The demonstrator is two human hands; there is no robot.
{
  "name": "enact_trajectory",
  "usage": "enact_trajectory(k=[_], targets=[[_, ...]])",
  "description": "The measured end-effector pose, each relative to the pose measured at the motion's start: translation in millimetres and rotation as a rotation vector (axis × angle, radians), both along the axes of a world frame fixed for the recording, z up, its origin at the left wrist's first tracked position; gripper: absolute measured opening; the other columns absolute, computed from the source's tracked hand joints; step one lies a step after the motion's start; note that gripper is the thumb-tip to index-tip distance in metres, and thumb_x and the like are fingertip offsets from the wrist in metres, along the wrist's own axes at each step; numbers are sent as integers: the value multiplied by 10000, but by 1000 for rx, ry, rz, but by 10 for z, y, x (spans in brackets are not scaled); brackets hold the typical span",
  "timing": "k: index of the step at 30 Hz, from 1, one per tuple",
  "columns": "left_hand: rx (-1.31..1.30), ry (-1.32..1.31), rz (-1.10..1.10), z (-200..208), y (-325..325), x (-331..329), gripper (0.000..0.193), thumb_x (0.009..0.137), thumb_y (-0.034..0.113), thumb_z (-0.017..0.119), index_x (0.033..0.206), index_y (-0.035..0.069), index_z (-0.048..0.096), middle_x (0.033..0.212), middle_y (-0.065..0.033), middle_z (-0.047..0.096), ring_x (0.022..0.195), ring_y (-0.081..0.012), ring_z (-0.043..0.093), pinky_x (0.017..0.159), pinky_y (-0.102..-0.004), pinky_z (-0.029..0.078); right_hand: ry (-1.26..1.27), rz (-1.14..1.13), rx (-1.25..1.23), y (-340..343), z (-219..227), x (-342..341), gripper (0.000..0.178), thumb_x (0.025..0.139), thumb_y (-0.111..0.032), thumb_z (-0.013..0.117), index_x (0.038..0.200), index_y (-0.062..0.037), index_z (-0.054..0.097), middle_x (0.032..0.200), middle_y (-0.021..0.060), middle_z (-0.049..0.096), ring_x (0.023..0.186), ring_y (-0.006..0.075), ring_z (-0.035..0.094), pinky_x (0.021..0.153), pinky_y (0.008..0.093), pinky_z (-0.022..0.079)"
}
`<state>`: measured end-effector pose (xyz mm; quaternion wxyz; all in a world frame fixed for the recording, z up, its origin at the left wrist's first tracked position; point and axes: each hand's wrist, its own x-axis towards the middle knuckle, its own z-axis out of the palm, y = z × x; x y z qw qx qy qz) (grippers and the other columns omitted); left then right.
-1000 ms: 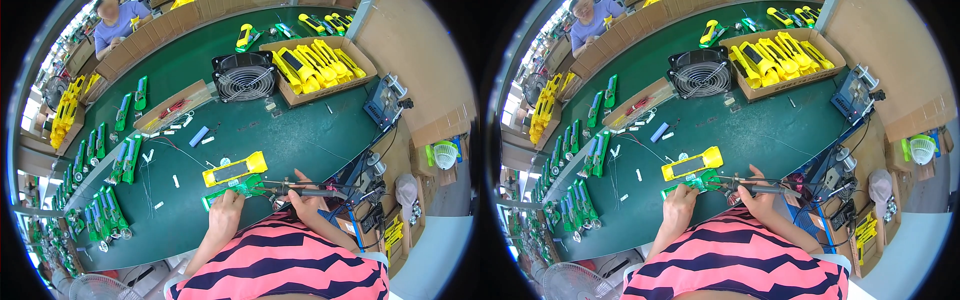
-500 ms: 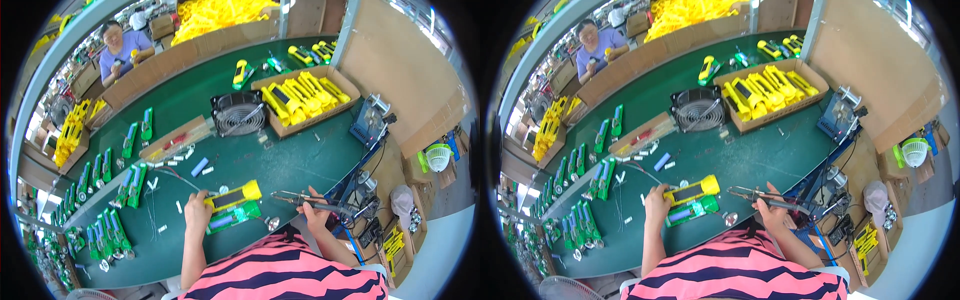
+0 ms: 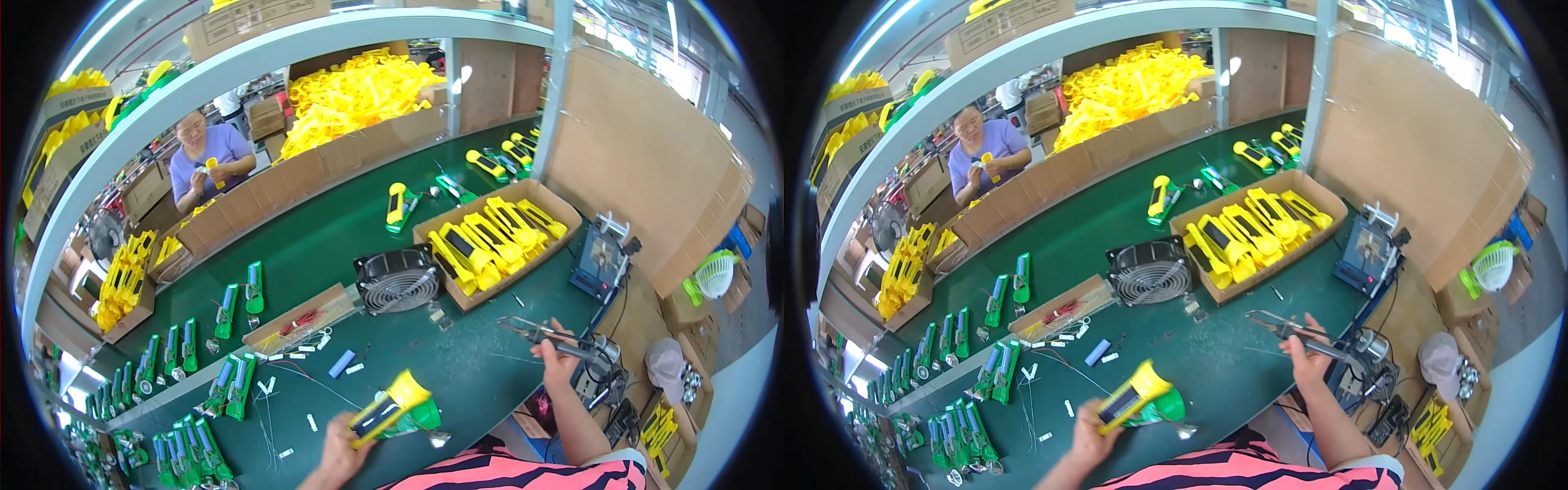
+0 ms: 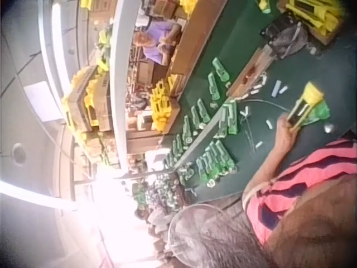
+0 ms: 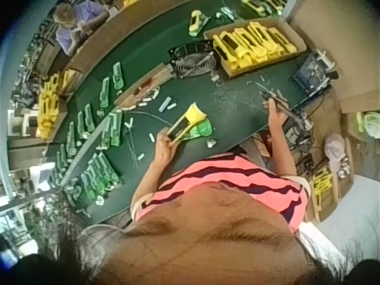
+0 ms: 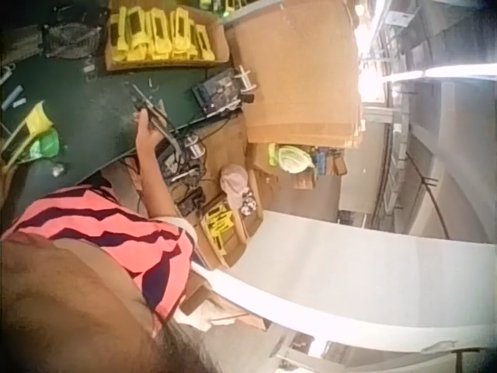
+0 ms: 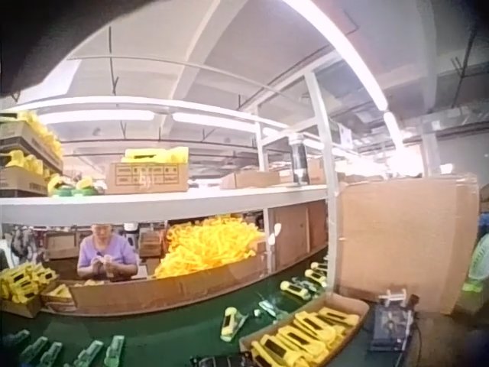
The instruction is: Soldering components and wiring to small circuit boards for electronic lighting devices.
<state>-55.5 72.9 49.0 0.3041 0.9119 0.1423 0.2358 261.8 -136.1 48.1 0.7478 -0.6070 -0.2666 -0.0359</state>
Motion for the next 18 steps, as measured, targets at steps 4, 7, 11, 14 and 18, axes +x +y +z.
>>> enact_trajectory(k=[4,7,11,14,18], targets=[[160,-29,146,426,1053,619,495,637,62,705,1015,-17,396,897,-181,468,822,-358,496,705,-418,418,-73,-126,-94,-60,31,579,177,812,-11,526,976,44,488,998,164,495,567,144,584,490,210,482],[152,-90,352,464,1921,1283,440,679,119,683,989,6,392,871,-185,469,814,-364,495,697,-406,418,-170,-185,-128,152,161,1025,170,850,-40,503,1006,25,476,842,118,561,548,127,566,470,211,454],[-90,-134,707,-87,2780,1877,477,668,146,708,976,27,364,835,-214,565,797,-383,569,663,-441,466,-199,-208,-278,554,259,1562,251,882,-89,481,1120,-22,436,823,84,605,692,114,568,681,223,441],[1,308,893,-437,3069,2166,526,638,249,741,971,45,388,876,-159,582,826,-330,588,708,-417,487,-360,-171,-593,510,24,2307,260,876,-100,481,1112,8,495,1191,121,430,995,183,510,854,271,393],[152,594,621,-92,2968,1955,736,607,562,675,1052,23,443,1044,-177,509,1007,-328,507,774,-434,468,-310,-134,-736,718,-228,2881,413,810,-63,561,1192,4,418,1243,116,376,1112,257,443,911,304,358]])
